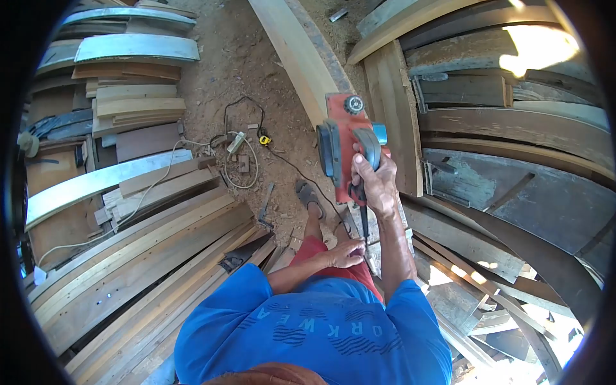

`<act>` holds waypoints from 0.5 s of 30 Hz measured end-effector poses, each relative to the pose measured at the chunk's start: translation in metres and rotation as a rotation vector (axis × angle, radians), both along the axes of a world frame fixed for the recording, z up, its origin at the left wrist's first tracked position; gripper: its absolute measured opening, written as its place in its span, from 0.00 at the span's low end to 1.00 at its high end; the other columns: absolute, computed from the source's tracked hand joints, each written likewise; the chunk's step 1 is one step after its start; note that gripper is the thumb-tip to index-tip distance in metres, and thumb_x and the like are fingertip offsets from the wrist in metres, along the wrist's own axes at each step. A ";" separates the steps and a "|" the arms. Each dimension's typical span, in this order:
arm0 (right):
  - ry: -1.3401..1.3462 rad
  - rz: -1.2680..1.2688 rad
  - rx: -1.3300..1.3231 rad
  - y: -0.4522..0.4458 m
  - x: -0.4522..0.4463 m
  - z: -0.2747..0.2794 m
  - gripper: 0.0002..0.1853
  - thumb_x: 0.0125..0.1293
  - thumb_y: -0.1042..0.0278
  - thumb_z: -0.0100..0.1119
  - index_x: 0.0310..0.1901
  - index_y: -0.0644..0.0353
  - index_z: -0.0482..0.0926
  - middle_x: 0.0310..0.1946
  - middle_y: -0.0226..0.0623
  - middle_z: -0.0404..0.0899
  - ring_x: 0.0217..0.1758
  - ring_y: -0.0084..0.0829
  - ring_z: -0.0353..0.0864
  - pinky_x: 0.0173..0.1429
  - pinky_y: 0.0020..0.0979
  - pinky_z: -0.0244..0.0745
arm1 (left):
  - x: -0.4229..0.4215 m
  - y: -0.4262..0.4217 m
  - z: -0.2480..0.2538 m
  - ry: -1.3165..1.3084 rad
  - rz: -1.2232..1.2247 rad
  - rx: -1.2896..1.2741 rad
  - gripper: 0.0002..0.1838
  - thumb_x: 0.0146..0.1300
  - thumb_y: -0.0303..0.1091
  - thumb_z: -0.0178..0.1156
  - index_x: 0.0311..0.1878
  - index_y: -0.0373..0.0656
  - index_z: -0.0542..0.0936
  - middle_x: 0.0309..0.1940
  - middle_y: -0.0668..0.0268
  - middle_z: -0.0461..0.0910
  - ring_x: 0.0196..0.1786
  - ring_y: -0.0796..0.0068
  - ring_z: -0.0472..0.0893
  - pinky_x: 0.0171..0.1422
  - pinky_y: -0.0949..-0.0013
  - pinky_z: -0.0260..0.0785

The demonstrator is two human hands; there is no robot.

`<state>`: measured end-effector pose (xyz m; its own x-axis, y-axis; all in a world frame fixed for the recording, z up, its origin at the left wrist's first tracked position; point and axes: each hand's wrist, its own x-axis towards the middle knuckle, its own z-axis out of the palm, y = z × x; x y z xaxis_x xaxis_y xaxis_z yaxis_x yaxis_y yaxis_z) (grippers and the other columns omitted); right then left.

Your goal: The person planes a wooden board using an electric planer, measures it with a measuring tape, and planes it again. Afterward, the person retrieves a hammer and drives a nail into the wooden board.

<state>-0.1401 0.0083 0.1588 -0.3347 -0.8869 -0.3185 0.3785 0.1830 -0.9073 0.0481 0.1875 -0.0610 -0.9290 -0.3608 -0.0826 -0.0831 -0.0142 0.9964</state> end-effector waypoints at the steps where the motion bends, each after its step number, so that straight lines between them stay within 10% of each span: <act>1: -0.075 -0.067 -0.007 -0.007 0.006 -0.002 0.21 0.73 0.62 0.64 0.57 0.72 0.76 0.28 0.29 0.77 0.25 0.18 0.73 0.31 0.23 0.71 | -0.008 0.003 0.008 -0.012 0.070 0.162 0.29 0.65 0.39 0.63 0.66 0.34 0.71 0.45 0.54 0.79 0.46 0.54 0.81 0.57 0.55 0.74; 5: -0.210 -0.279 0.023 -0.016 0.005 -0.005 0.22 0.74 0.56 0.65 0.57 0.67 0.76 0.28 0.29 0.75 0.24 0.17 0.72 0.29 0.23 0.71 | -0.037 0.024 0.038 -0.072 -0.305 0.542 0.25 0.74 0.46 0.54 0.64 0.35 0.70 0.40 0.60 0.80 0.43 0.66 0.79 0.50 0.60 0.75; 9: 0.268 -0.055 0.186 -0.007 -0.013 -0.003 0.22 0.74 0.50 0.64 0.53 0.64 0.78 0.23 0.23 0.73 0.22 0.15 0.70 0.25 0.20 0.66 | 0.002 0.035 0.036 -0.231 -0.533 0.785 0.21 0.79 0.46 0.48 0.63 0.40 0.72 0.25 0.68 0.78 0.32 0.72 0.78 0.41 0.63 0.74; 12: 0.373 0.154 0.175 0.006 -0.028 -0.015 0.23 0.75 0.45 0.60 0.49 0.62 0.78 0.22 0.22 0.72 0.20 0.15 0.69 0.21 0.21 0.63 | 0.061 -0.036 0.065 -0.490 -0.143 0.636 0.28 0.77 0.41 0.52 0.73 0.40 0.60 0.31 0.62 0.83 0.33 0.68 0.82 0.41 0.59 0.75; 15: 0.276 0.203 0.251 0.017 -0.025 -0.038 0.25 0.77 0.43 0.54 0.46 0.63 0.76 0.24 0.25 0.74 0.21 0.16 0.71 0.22 0.23 0.66 | 0.125 -0.094 0.073 -0.476 -0.109 -0.075 0.36 0.67 0.50 0.62 0.73 0.45 0.63 0.28 0.56 0.83 0.30 0.52 0.84 0.40 0.51 0.76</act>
